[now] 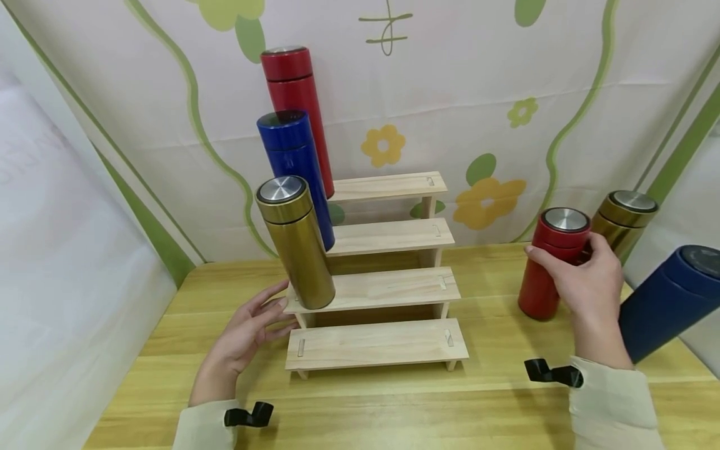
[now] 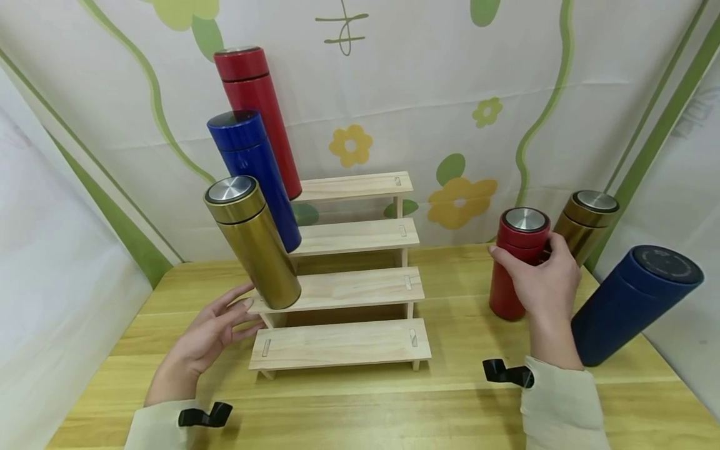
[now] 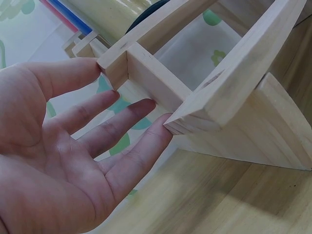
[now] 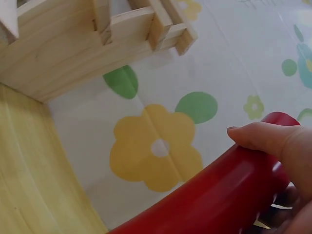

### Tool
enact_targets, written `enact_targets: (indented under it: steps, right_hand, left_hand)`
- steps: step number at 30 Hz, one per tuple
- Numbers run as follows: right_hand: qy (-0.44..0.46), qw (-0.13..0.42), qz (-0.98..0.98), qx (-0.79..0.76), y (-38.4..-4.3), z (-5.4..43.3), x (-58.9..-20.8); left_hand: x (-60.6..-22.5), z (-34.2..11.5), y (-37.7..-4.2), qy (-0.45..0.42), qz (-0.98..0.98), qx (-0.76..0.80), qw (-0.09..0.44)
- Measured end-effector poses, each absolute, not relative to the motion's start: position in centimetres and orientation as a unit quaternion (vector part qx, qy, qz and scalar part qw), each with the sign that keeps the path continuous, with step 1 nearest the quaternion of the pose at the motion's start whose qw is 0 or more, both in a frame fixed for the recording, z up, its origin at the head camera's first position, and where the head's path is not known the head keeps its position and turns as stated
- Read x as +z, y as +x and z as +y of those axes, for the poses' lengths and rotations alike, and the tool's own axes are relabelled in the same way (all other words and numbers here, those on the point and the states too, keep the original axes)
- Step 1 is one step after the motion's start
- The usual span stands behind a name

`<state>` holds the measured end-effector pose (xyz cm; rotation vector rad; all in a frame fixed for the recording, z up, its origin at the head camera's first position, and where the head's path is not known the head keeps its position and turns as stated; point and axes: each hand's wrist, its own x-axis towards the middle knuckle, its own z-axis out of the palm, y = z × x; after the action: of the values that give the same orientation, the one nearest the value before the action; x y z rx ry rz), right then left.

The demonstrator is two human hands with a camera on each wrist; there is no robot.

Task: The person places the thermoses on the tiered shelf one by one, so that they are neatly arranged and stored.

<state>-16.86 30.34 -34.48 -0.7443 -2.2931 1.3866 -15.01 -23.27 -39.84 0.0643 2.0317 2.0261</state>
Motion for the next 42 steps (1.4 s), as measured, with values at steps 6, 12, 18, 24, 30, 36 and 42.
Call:
enact_targets:
  steps: [6, 12, 18, 24, 30, 36, 42]
  right_hand:
    - [-0.255, 0.200, -0.787, 0.525, -16.2, 29.9, -33.5]
    - [-0.237, 0.200, -0.759, 0.572, -15.5, 29.5, -32.5]
    - [-0.215, 0.242, -0.719, 0.614, -14.7, 29.0, -31.5]
    - [-0.170, 0.286, -0.650, 0.683, -14.0, 28.3, -30.7]
    - [-0.143, 0.303, -0.617, 0.712, -13.5, 27.8, -30.1]
    - [-0.123, 0.317, -0.604, 0.721, -13.3, 27.3, -29.8]
    - [-0.110, 0.331, -0.597, 0.722, -13.1, 26.9, -29.7]
  left_hand:
    - [-39.8, -23.3, -15.0, 0.023, 0.701, 0.700, 0.135]
    - [-39.9, -23.4, -15.0, 0.027, 0.702, 0.699, 0.135]
    - [-40.0, -23.4, -15.0, 0.028, 0.703, 0.698, 0.134]
    - [-39.9, -23.3, -15.0, 0.025, 0.704, 0.697, 0.134]
    - [-40.0, -23.3, -15.0, 0.026, 0.703, 0.698, 0.135]
    - [-40.0, -23.4, -15.0, 0.026, 0.702, 0.699, 0.135]
    - [-40.0, -23.3, -15.0, 0.023, 0.701, 0.699, 0.136]
